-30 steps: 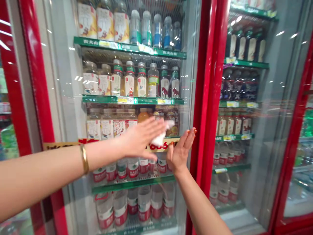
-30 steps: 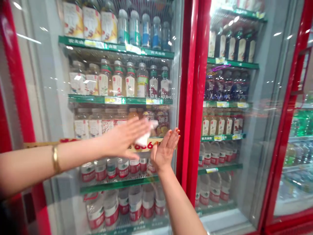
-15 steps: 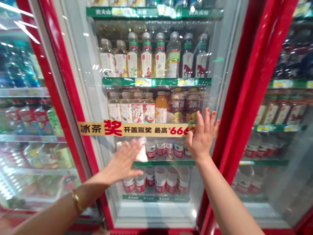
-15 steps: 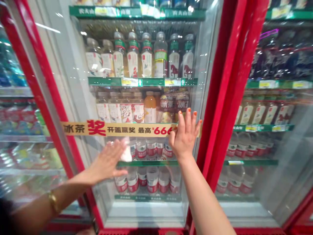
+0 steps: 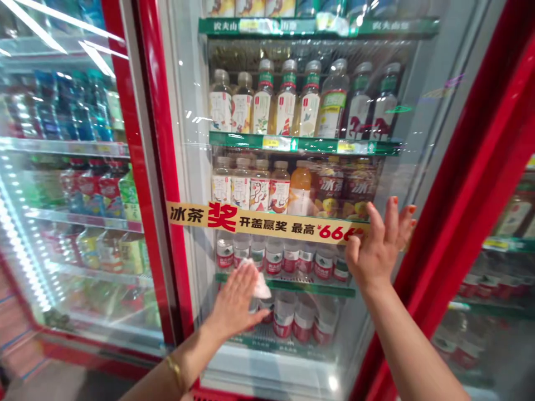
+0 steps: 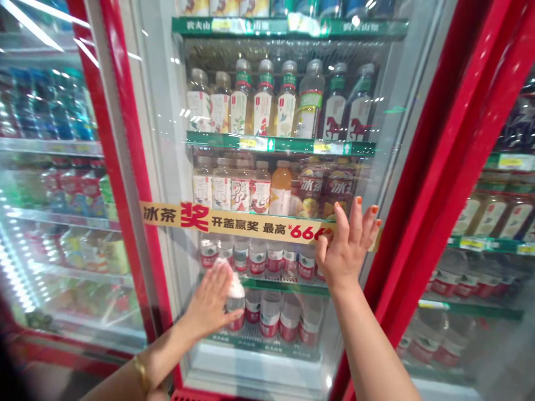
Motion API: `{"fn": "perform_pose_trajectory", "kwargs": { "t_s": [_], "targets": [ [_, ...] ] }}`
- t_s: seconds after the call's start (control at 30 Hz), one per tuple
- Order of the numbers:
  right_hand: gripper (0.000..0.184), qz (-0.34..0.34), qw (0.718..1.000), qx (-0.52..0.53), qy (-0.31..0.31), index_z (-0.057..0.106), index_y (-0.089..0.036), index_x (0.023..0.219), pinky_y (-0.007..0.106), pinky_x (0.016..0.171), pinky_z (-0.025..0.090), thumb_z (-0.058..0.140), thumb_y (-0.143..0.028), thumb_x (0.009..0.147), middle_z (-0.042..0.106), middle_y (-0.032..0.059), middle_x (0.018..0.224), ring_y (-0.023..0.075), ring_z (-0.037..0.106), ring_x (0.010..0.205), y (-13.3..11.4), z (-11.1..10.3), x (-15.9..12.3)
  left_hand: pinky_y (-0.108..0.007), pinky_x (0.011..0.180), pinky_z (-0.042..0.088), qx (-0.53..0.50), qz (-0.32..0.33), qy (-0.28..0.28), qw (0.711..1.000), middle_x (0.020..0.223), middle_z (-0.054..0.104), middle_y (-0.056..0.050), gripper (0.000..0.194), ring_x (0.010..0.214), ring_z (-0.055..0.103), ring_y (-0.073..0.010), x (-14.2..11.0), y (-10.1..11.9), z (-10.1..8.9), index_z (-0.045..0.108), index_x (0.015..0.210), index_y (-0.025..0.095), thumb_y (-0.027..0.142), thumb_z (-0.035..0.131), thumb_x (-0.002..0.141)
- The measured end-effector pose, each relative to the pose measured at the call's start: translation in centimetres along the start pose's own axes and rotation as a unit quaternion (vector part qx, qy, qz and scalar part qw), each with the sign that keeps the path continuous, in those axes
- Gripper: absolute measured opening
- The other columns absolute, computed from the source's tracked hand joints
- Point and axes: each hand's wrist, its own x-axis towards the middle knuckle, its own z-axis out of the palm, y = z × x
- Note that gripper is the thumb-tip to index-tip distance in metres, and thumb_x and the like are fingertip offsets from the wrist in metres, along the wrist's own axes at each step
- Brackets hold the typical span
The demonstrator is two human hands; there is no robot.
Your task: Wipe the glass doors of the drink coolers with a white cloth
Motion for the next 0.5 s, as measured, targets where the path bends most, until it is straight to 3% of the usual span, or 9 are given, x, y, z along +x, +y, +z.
{"fn": "perform_pose_trajectory", "kwargs": {
  "t_s": [0.07, 0.13, 0.2, 0.27, 0.3, 0.37, 0.43, 0.5],
  "targets": [
    [0.077, 0.001, 1.0, -0.005, -0.012, 0.049, -0.02, 0.167, 0.07, 0.137, 0.024, 0.054, -0.029, 0.09, 0.037, 0.0168, 0.182, 0.0428, 0.021, 0.175, -0.1, 0.0, 0.0, -0.063, 0.145, 0.025, 0.023, -0.073, 0.028, 0.997, 0.186, 0.016, -0.023, 0.108, 0.175, 0.016, -0.0403, 0.8, -2.3, -0.8, 0.005, 0.179, 0.013, 0.076, 0.046, 0.102],
    [0.082, -0.004, 1.0, -0.008, -0.016, 0.045, -0.021, 0.169, 0.074, 0.136, 0.023, 0.053, -0.027, 0.088, 0.035, 0.0149, 0.184, 0.0423, 0.018, 0.175, -0.2, 0.1, 0.0, -0.082, 0.139, 0.01, 0.046, -0.184, 0.06, 0.98, 0.183, -0.005, -0.034, 0.109, 0.174, -0.006, -0.0491, 3.1, -3.9, -1.4, -0.006, 0.175, 0.0, 0.068, 0.042, 0.106],
    [0.087, -0.01, 1.0, -0.008, -0.008, 0.042, -0.022, 0.171, 0.075, 0.136, 0.022, 0.053, -0.024, 0.085, 0.031, 0.0136, 0.185, 0.0418, 0.016, 0.176, -0.2, 0.1, 0.0, -0.087, 0.136, 0.005, 0.046, -0.246, 0.058, 0.967, 0.181, -0.015, -0.037, 0.112, 0.172, -0.016, -0.0518, 5.4, -2.9, -1.1, -0.011, 0.172, -0.006, 0.07, 0.039, 0.105],
    [0.089, -0.015, 1.0, -0.004, -0.001, 0.04, -0.022, 0.171, 0.075, 0.137, 0.021, 0.054, -0.023, 0.084, 0.03, 0.0132, 0.186, 0.0414, 0.014, 0.176, -0.2, 0.1, 0.1, -0.079, 0.141, 0.008, 0.02, -0.211, 0.014, 0.977, 0.182, -0.013, -0.036, 0.121, 0.173, -0.014, -0.0501, 6.1, 0.5, 0.2, -0.005, 0.172, -0.007, 0.08, 0.039, 0.101],
    [0.089, -0.019, 1.0, 0.0, 0.001, 0.04, -0.022, 0.172, 0.075, 0.137, 0.02, 0.054, -0.022, 0.084, 0.029, 0.0131, 0.186, 0.0414, 0.014, 0.176, -0.1, 0.1, 0.1, -0.07, 0.144, 0.015, 0.003, -0.161, -0.017, 0.987, 0.184, -0.003, -0.032, 0.123, 0.175, -0.005, -0.0468, 5.7, 2.4, 0.9, 0.006, 0.175, -0.004, 0.086, 0.041, 0.098],
    [0.089, -0.024, 1.0, 0.006, 0.003, 0.04, -0.023, 0.172, 0.075, 0.137, 0.02, 0.055, -0.023, 0.084, 0.029, 0.0129, 0.187, 0.0413, 0.014, 0.176, -0.1, 0.1, 0.2, -0.047, 0.144, 0.031, -0.028, -0.062, -0.056, 0.996, 0.185, 0.028, -0.017, 0.118, 0.175, 0.022, -0.0349, 3.7, 5.2, 2.1, 0.034, 0.175, 0.016, 0.098, 0.042, 0.089],
    [0.09, -0.023, 1.0, 0.006, 0.002, 0.039, -0.023, 0.173, 0.074, 0.137, 0.02, 0.055, -0.023, 0.084, 0.028, 0.0127, 0.187, 0.0413, 0.014, 0.176, -0.1, 0.1, 0.1, -0.034, 0.139, 0.037, -0.04, -0.016, -0.068, 0.997, 0.176, 0.048, -0.006, 0.109, 0.17, 0.037, -0.0264, 1.6, 5.2, 2.1, 0.045, 0.171, 0.031, 0.1, 0.044, 0.086],
    [0.09, -0.021, 1.0, 0.001, -0.005, 0.038, -0.024, 0.173, 0.074, 0.137, 0.019, 0.055, -0.023, 0.084, 0.027, 0.0126, 0.187, 0.0415, 0.014, 0.176, -0.2, 0.0, 0.1, -0.045, 0.146, 0.025, -0.026, -0.046, -0.051, 0.997, 0.181, 0.038, -0.015, 0.11, 0.174, 0.025, -0.0312, 1.1, 2.5, 1.0, 0.03, 0.177, 0.02, 0.091, 0.044, 0.094]
  ]
}}
